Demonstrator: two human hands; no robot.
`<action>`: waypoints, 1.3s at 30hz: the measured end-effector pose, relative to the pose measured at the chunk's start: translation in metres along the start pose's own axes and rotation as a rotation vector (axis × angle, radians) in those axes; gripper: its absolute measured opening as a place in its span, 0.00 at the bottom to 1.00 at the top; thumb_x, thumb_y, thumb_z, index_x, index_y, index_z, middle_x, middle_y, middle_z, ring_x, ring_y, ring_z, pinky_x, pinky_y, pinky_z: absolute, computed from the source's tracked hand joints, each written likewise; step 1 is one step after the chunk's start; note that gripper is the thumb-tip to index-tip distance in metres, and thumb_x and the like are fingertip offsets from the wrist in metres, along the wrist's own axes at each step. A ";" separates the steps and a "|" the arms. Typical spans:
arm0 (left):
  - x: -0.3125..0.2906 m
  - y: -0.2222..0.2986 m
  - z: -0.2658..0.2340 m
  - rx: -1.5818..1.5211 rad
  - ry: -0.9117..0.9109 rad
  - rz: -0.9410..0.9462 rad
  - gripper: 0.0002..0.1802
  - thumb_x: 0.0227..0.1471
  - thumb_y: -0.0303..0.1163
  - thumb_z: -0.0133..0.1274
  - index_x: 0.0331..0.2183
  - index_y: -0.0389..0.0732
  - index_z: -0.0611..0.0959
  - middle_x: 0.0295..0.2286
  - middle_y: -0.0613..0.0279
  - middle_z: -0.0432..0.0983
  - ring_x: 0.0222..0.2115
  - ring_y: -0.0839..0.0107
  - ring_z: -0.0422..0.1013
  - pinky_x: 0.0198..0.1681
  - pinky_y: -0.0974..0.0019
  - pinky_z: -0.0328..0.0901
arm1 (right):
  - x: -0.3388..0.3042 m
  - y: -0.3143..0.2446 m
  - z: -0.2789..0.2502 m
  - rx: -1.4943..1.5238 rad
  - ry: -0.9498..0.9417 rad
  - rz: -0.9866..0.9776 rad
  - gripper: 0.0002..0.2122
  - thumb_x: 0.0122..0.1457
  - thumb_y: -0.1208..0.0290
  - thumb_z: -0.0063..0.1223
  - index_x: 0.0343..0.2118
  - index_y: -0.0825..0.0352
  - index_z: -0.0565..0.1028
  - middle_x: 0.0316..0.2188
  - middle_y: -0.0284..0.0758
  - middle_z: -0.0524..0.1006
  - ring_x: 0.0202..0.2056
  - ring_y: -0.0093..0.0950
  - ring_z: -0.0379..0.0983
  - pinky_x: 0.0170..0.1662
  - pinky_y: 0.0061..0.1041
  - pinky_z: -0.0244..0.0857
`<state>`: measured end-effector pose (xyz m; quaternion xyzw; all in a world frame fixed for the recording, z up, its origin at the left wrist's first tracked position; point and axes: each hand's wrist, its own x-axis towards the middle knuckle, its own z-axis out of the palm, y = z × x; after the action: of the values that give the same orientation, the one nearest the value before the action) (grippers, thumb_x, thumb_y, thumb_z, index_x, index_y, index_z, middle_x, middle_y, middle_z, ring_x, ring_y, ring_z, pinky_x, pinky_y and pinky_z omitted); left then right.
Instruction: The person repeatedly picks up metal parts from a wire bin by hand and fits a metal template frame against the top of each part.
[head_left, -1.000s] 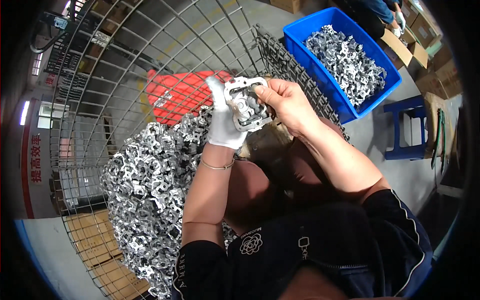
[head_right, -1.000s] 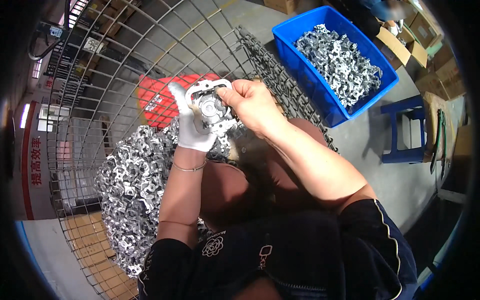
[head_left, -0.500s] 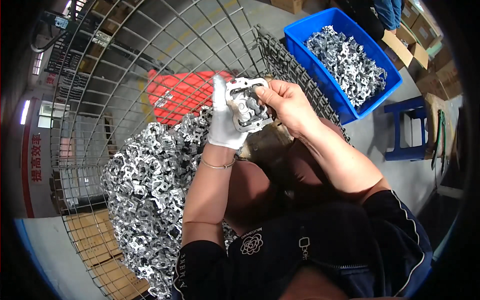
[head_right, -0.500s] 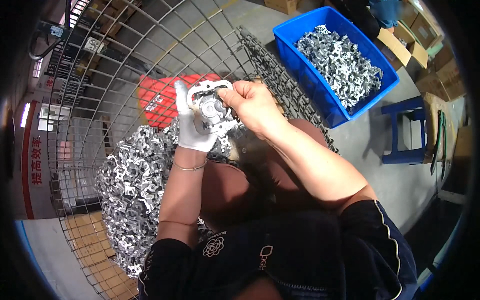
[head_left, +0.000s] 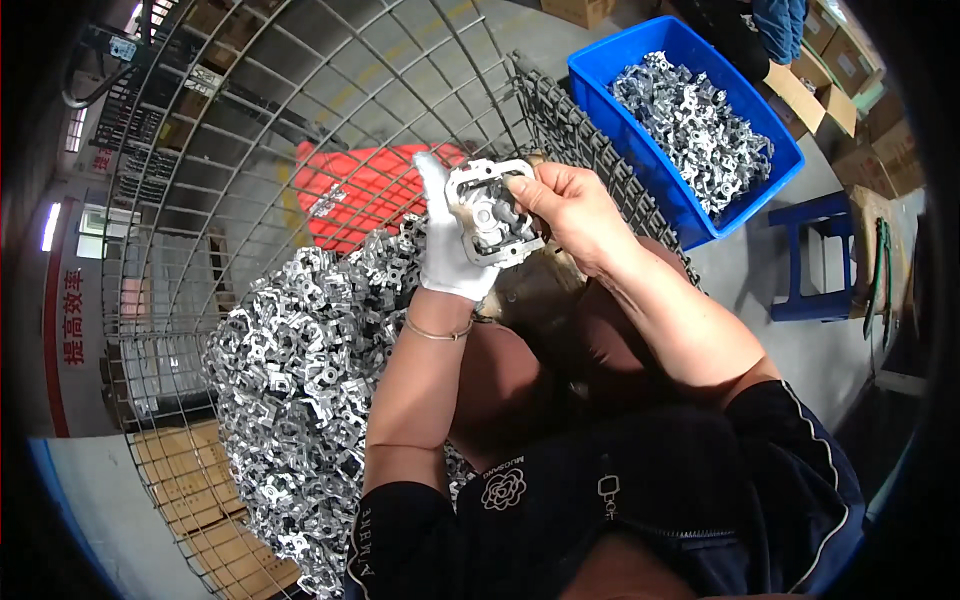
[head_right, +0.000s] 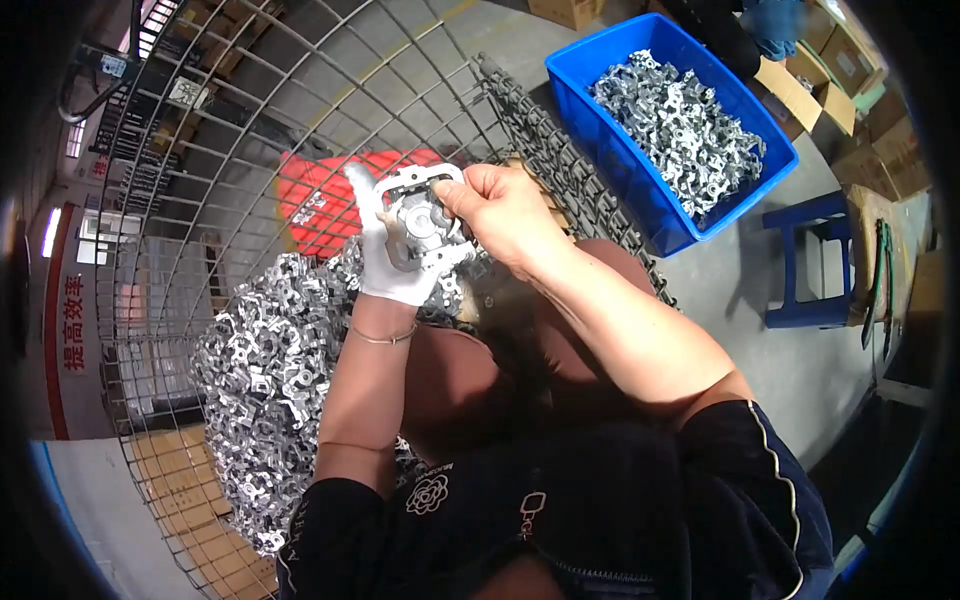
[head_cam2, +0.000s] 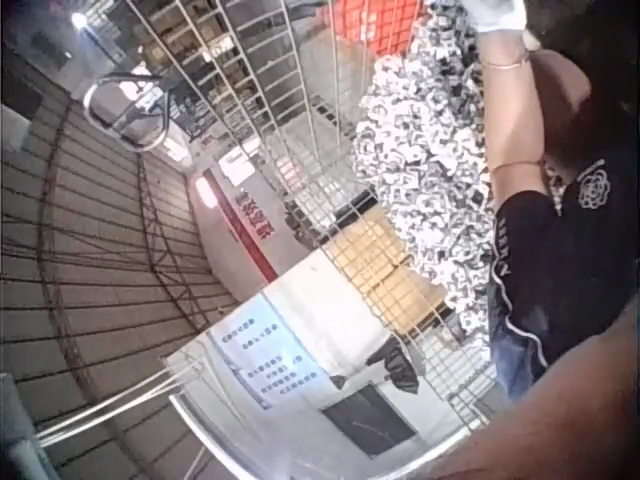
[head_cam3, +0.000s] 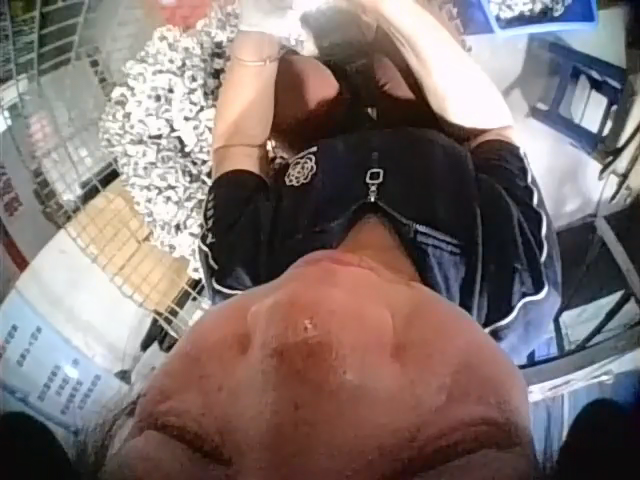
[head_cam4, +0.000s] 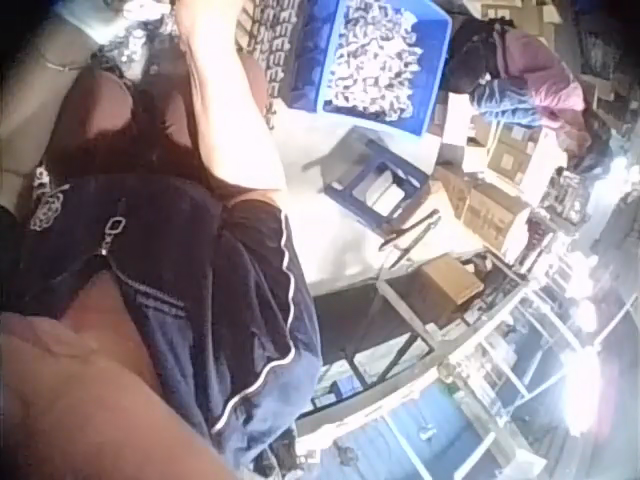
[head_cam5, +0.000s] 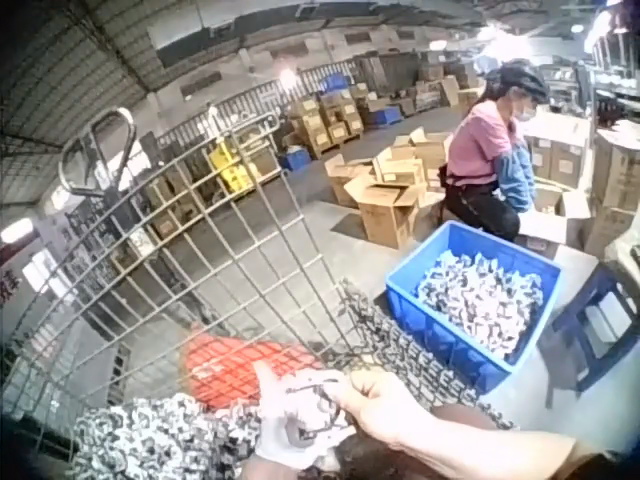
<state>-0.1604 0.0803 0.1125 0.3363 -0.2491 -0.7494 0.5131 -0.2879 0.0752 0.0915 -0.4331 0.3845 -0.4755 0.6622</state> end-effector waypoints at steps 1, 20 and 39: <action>0.001 -0.001 0.000 -0.025 0.020 -0.031 0.40 0.46 0.66 0.26 0.30 0.39 0.77 0.22 0.66 0.73 0.21 0.76 0.70 0.23 0.75 0.66 | 0.000 0.000 0.000 0.003 0.010 0.005 0.12 0.53 0.68 0.50 0.16 0.66 0.69 0.13 0.23 0.65 0.16 0.12 0.54 0.18 0.16 0.48; 0.005 -0.005 -0.005 -0.033 -0.069 -0.008 0.38 0.48 0.64 0.26 0.30 0.38 0.76 0.19 0.66 0.73 0.17 0.75 0.70 0.19 0.73 0.67 | -0.004 -0.005 0.001 0.092 -0.020 0.049 0.11 0.54 0.68 0.48 0.17 0.65 0.69 0.13 0.24 0.66 0.16 0.12 0.56 0.20 0.14 0.50; 0.028 -0.015 -0.016 -0.069 0.131 -0.046 0.35 0.47 0.65 0.30 0.37 0.43 0.73 0.30 0.60 0.74 0.31 0.66 0.71 0.34 0.63 0.67 | -0.001 -0.003 -0.010 0.465 0.114 0.099 0.10 0.56 0.67 0.43 0.19 0.63 0.68 0.12 0.23 0.66 0.11 0.11 0.56 0.12 0.10 0.46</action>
<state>-0.1644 0.0592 0.0849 0.3724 -0.1812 -0.7457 0.5220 -0.2983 0.0734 0.0911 -0.2222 0.3222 -0.5418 0.7439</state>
